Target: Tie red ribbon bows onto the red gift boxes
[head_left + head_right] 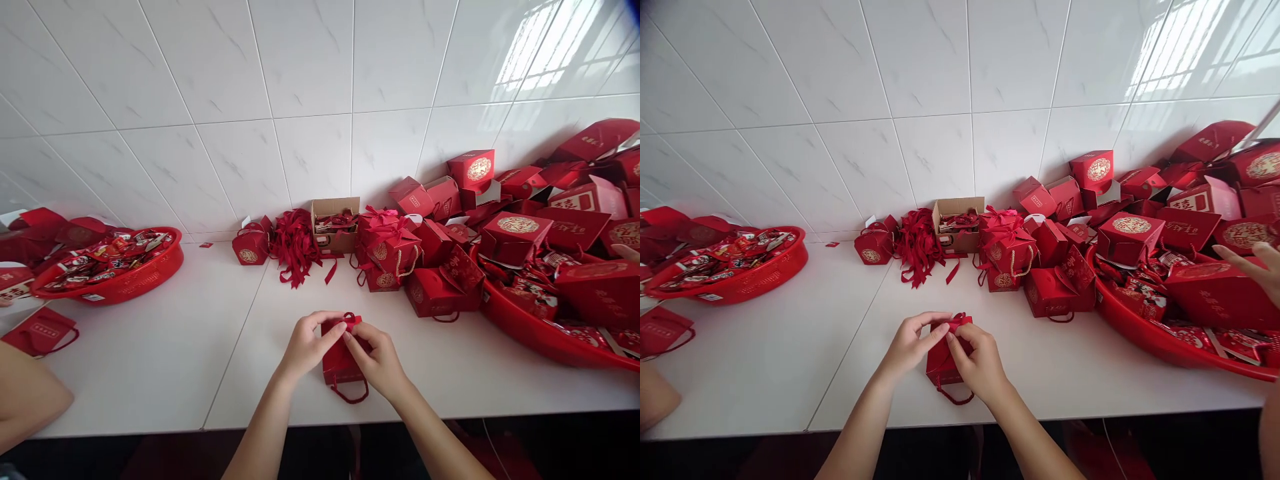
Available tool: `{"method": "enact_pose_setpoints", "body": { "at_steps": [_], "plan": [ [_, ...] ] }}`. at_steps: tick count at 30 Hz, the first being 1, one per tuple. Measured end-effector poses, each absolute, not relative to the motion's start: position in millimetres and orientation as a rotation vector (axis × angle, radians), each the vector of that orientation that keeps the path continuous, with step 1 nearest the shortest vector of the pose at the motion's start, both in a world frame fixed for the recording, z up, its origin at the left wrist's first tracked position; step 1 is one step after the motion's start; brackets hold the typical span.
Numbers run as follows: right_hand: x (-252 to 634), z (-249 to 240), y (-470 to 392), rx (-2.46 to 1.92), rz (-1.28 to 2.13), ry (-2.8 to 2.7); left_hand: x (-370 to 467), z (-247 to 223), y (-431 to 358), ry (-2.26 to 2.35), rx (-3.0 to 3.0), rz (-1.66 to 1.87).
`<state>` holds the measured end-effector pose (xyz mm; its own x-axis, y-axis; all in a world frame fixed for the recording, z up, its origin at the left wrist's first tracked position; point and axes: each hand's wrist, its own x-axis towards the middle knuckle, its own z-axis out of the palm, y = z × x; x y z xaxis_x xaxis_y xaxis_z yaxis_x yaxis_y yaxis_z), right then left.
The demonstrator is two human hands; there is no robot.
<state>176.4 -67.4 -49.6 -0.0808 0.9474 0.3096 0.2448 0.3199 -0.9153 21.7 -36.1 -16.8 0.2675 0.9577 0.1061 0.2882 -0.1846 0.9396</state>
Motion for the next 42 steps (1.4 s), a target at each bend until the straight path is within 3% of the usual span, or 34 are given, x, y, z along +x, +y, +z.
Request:
{"method": "enact_pose_setpoints", "body": {
  "at_steps": [13,24,42],
  "plan": [
    [170.4,-62.6,-67.8,-1.137,0.86,-1.293,18.1,-35.5,-55.9,1.123,1.744,1.02],
    [180.8,-56.6,-72.0,-1.184,0.681,-1.609,31.4,-60.8,-56.5,1.13,1.643,1.298],
    [175.0,-70.4,-70.8,-1.322,0.726,-1.555,30.8,-65.3,-53.2,1.078,1.503,1.249]
  ]
}}
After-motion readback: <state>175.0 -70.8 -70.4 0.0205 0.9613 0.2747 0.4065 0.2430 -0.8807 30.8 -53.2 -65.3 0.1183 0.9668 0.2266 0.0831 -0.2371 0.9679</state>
